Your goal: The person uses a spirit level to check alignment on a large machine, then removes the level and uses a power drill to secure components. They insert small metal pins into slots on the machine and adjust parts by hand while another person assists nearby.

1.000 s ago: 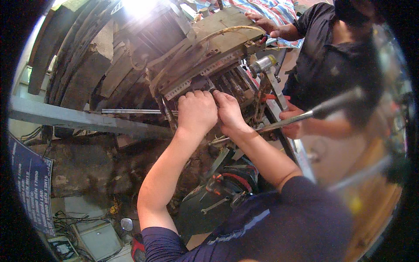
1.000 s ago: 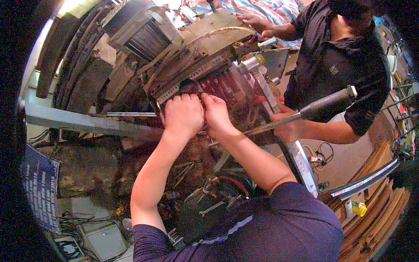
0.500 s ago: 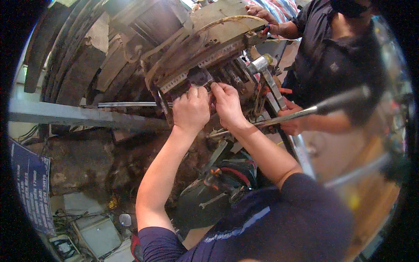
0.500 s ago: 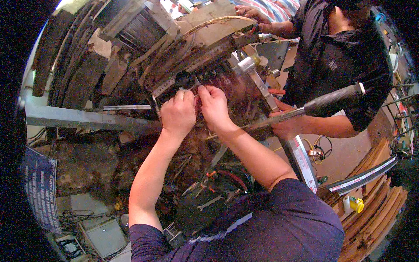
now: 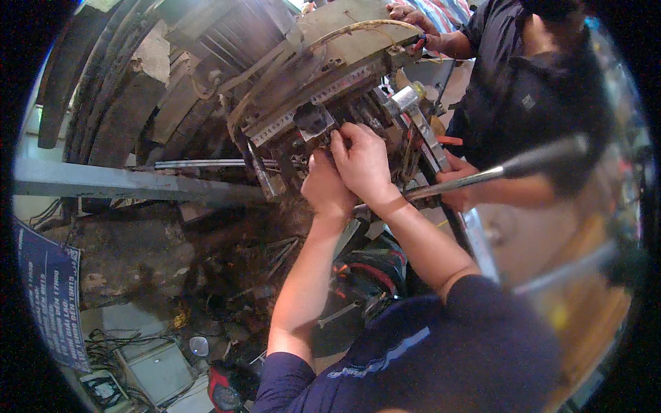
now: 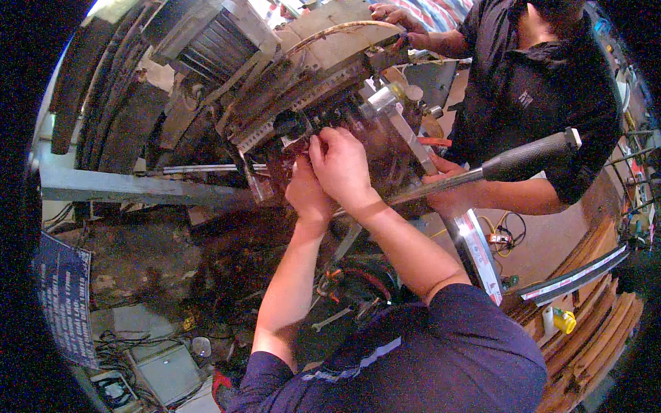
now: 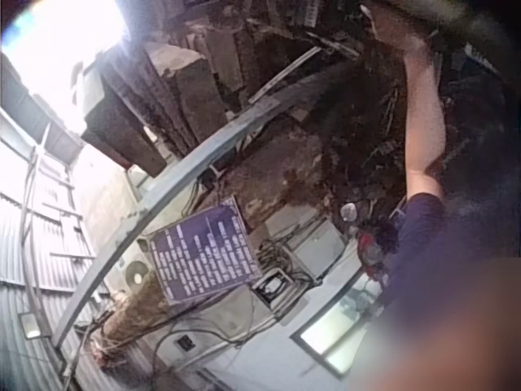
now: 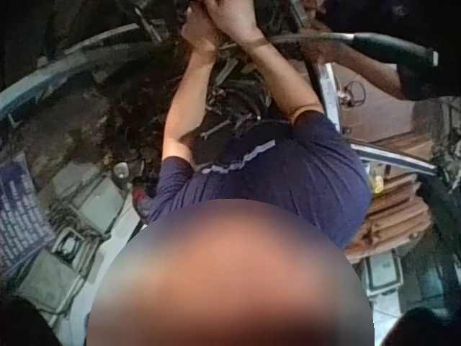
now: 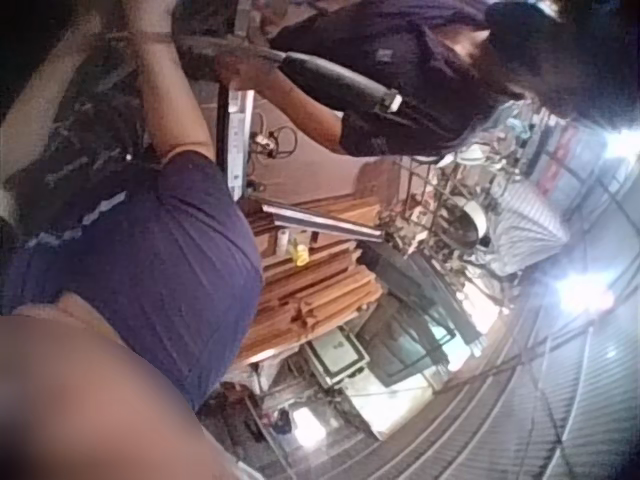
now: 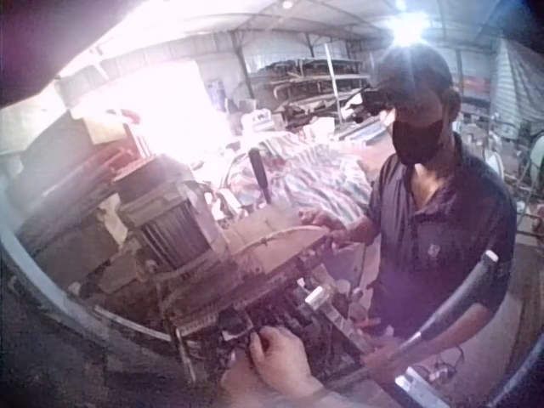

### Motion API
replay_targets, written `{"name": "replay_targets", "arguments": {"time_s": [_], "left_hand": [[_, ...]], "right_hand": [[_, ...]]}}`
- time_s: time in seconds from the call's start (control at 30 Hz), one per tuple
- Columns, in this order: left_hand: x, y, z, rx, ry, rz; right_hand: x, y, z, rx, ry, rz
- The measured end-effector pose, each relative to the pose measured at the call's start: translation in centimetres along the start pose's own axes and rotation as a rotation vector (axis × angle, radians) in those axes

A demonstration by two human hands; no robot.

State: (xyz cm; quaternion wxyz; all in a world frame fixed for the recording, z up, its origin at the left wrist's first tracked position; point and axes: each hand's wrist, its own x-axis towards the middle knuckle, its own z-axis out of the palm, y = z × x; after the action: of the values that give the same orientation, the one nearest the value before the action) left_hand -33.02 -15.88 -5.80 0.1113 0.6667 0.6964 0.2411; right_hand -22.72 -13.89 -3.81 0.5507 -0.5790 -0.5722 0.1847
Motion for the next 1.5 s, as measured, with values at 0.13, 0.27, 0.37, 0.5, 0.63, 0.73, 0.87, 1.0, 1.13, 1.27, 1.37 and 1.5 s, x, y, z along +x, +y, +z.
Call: {"name": "replay_targets", "arguments": {"time_s": [0.13,0.27,0.37,0.5,0.63,0.73,0.87,1.0,1.13,1.27,1.37,1.5], "left_hand": [[-0.3,1.7,-0.8,0.215,-0.182,-0.033],[-0.4,0.9,-2.0,0.175,-0.103,0.101],[-0.4,-1.3,-3.0,-0.034,0.050,0.260],[1.0,-3.1,-3.1,-0.766,-0.017,-0.101],[3.9,-3.2,-4.1,-1.410,-0.325,-0.431],[6.0,-2.6,-5.2,-1.332,-0.442,-0.479],[6.8,-2.3,-6.4,-1.292,-0.554,-0.441],[6.2,-2.5,-6.0,-1.290,-0.541,-0.380],[6.0,-2.9,-5.2,-1.281,-0.465,-0.449],[6.3,-3.0,-5.2,-1.252,-0.439,-0.464],[6.4,-2.6,-5.6,-1.223,-0.453,-0.461],[6.3,-2.1,-6.6,-1.084,-0.501,-0.510]], "right_hand": [[-0.6,-0.6,-0.4,-0.090,-0.047,0.049],[-0.5,-0.8,-0.6,-0.031,-0.081,0.109],[-0.3,-0.7,0.0,0.234,-0.136,0.356],[-1.2,-0.4,2.1,0.848,-0.034,0.703],[-2.6,1.1,1.9,0.295,0.085,0.286],[-3.3,1.5,0.8,0.669,0.005,0.578],[-3.0,0.8,0.3,0.975,0.015,0.636],[-1.8,0.9,0.1,1.026,-0.035,0.612],[-1.8,1.2,-0.5,0.982,-0.084,0.776],[-2.6,1.0,-0.1,0.876,-0.133,0.617],[-2.7,1.2,0.3,0.725,-0.141,0.582],[-2.4,1.9,0.1,0.707,-0.170,0.630]]}}
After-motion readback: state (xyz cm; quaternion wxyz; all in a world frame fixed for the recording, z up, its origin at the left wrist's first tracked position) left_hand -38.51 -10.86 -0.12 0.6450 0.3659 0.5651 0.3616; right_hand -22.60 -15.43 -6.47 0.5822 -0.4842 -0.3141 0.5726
